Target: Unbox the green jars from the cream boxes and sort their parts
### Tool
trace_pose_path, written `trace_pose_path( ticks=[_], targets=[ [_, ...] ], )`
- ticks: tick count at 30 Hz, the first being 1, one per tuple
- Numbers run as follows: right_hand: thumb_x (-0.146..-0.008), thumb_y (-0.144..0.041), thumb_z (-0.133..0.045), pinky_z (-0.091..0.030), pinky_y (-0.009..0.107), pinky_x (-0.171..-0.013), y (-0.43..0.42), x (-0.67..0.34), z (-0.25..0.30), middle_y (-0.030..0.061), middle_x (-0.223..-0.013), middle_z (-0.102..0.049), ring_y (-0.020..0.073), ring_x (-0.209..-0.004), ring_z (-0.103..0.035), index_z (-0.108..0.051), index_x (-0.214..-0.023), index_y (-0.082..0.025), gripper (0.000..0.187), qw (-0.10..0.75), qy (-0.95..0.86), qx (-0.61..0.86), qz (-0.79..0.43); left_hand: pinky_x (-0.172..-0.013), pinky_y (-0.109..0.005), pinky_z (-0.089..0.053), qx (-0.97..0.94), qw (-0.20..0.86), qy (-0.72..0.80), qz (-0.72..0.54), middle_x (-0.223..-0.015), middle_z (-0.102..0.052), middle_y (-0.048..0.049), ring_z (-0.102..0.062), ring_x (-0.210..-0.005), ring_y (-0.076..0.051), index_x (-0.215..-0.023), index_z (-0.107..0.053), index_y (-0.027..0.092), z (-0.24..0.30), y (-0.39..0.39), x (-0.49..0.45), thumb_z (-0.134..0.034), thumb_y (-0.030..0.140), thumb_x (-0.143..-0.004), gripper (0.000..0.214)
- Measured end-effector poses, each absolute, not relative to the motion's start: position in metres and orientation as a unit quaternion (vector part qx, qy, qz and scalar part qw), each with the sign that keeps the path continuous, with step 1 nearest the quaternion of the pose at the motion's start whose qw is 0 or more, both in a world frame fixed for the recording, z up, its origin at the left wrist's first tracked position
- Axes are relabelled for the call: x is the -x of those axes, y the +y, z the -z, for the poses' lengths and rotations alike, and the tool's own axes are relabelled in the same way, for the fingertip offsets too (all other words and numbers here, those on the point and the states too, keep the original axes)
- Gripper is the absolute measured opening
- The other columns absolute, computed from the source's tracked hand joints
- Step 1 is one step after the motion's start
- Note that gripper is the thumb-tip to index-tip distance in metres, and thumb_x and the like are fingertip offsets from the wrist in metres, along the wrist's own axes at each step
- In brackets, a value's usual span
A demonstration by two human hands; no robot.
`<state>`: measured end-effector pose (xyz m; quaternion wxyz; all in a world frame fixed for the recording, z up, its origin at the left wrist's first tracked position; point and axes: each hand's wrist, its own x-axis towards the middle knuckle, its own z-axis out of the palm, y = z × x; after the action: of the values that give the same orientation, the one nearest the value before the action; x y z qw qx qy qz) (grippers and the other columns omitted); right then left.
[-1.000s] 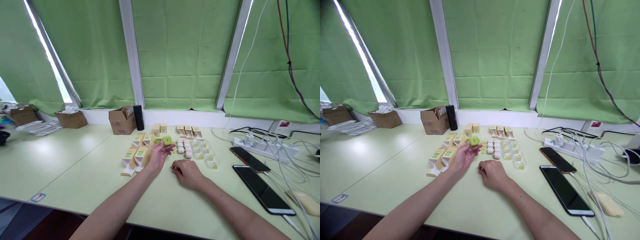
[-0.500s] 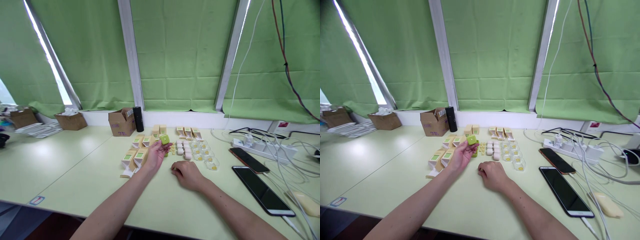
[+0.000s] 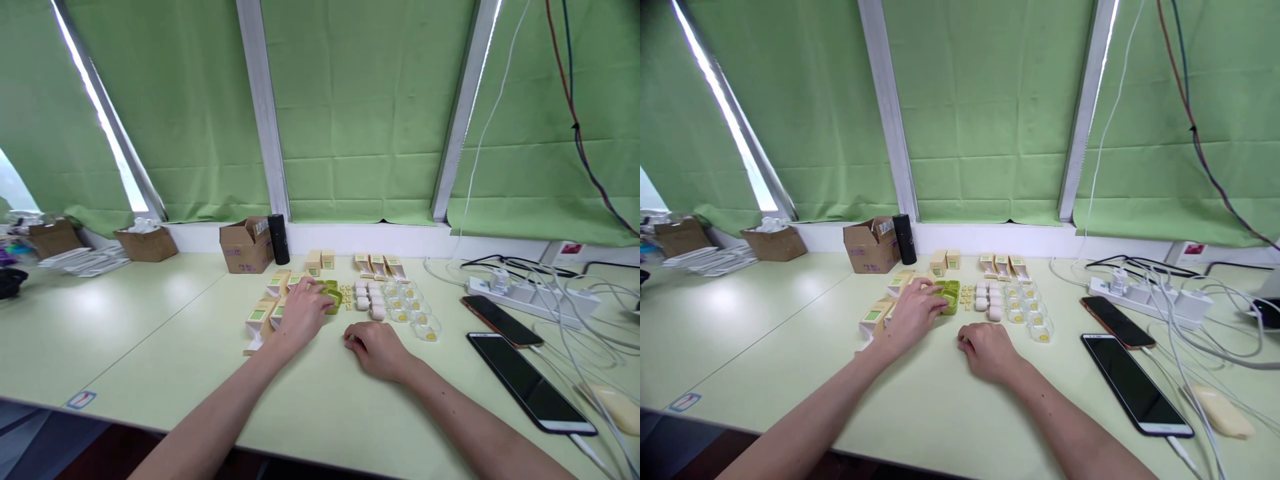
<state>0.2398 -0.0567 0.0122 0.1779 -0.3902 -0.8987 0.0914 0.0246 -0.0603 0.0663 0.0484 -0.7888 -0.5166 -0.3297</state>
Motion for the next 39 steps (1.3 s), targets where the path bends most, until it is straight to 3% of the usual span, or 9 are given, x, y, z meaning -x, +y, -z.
trace_pose_path(
  ticks=[4,8,12,26,33,37,39],
  targets=[
    [-0.096,-0.023,-0.054,-0.041,0.027,-0.074,-0.057,-0.239,-0.013,0.0016,-0.106,-0.079,0.0192,-0.095,-0.071,-0.072,-0.108,-0.027,0.022,0.171,-0.899,0.394,-0.09,-0.102,-0.055,-0.033,0.774,0.088,-0.539,0.319,-0.113,-0.07,-0.0085,-0.042,-0.123,-0.036,-0.071,-0.079,0.031,-0.048,-0.069,-0.021,-0.069,0.021,-0.087,0.022],
    [-0.095,-0.022,-0.054,-0.041,0.028,-0.075,-0.057,-0.239,-0.013,0.0011,-0.106,-0.079,0.0192,-0.096,-0.071,-0.072,-0.108,-0.028,0.023,0.172,-0.898,0.394,-0.092,-0.093,-0.051,-0.034,0.79,0.085,-0.555,0.247,-0.096,-0.069,-0.0102,-0.044,-0.108,-0.033,-0.075,-0.081,0.031,-0.043,-0.073,-0.023,-0.066,0.022,-0.089,0.022],
    [-0.096,-0.024,-0.054,-0.041,0.028,-0.076,-0.057,-0.239,-0.013,0.0011,-0.103,-0.079,0.0199,-0.096,-0.072,-0.073,-0.107,-0.028,0.023,0.177,-0.897,0.394,-0.094,-0.088,-0.048,-0.033,0.799,0.059,-0.546,0.246,-0.076,-0.067,-0.0099,-0.046,-0.098,-0.032,-0.066,-0.078,0.03,-0.038,-0.073,-0.028,-0.068,0.025,-0.088,0.025],
    [-0.095,-0.023,-0.055,-0.039,0.028,-0.072,-0.056,-0.239,-0.013,-0.0004,-0.102,-0.08,0.0198,-0.092,-0.072,-0.073,-0.105,-0.028,0.021,0.182,-0.898,0.391,-0.09,-0.088,-0.048,-0.034,0.767,0.046,-0.564,0.302,-0.063,-0.065,-0.0139,-0.052,-0.095,-0.035,-0.051,-0.067,0.025,-0.021,-0.065,-0.029,-0.068,0.034,-0.089,0.039],
    [-0.094,-0.023,-0.055,-0.039,0.028,-0.072,-0.057,-0.239,-0.013,-0.0007,-0.103,-0.08,0.0199,-0.093,-0.072,-0.073,-0.107,-0.028,0.022,0.181,-0.898,0.39,-0.09,-0.086,-0.047,-0.034,0.772,0.084,-0.581,0.244,-0.069,-0.069,-0.0139,-0.052,-0.098,-0.036,-0.059,-0.069,0.024,-0.024,-0.069,-0.031,-0.069,0.021,-0.084,0.024],
    [-0.095,-0.022,-0.055,-0.04,0.028,-0.074,-0.058,-0.24,-0.014,-0.0003,-0.104,-0.08,0.0197,-0.095,-0.072,-0.072,-0.107,-0.029,0.022,0.172,-0.899,0.392,-0.09,-0.089,-0.048,-0.034,0.765,0.084,-0.577,0.274,-0.074,-0.071,-0.0125,-0.052,-0.098,-0.036,-0.079,-0.075,0.025,-0.027,-0.071,-0.03,-0.07,0.022,-0.082,0.006],
    [-0.095,-0.022,-0.055,-0.04,0.028,-0.074,-0.058,-0.239,-0.014,0.0003,-0.106,-0.079,0.02,-0.096,-0.072,-0.072,-0.108,-0.028,0.023,0.169,-0.899,0.394,-0.09,-0.089,-0.048,-0.034,0.757,0.09,-0.58,0.285,-0.076,-0.071,-0.012,-0.052,-0.099,-0.036,-0.089,-0.076,0.025,-0.031,-0.071,-0.029,-0.069,0.023,-0.084,0.01]
  ],
)
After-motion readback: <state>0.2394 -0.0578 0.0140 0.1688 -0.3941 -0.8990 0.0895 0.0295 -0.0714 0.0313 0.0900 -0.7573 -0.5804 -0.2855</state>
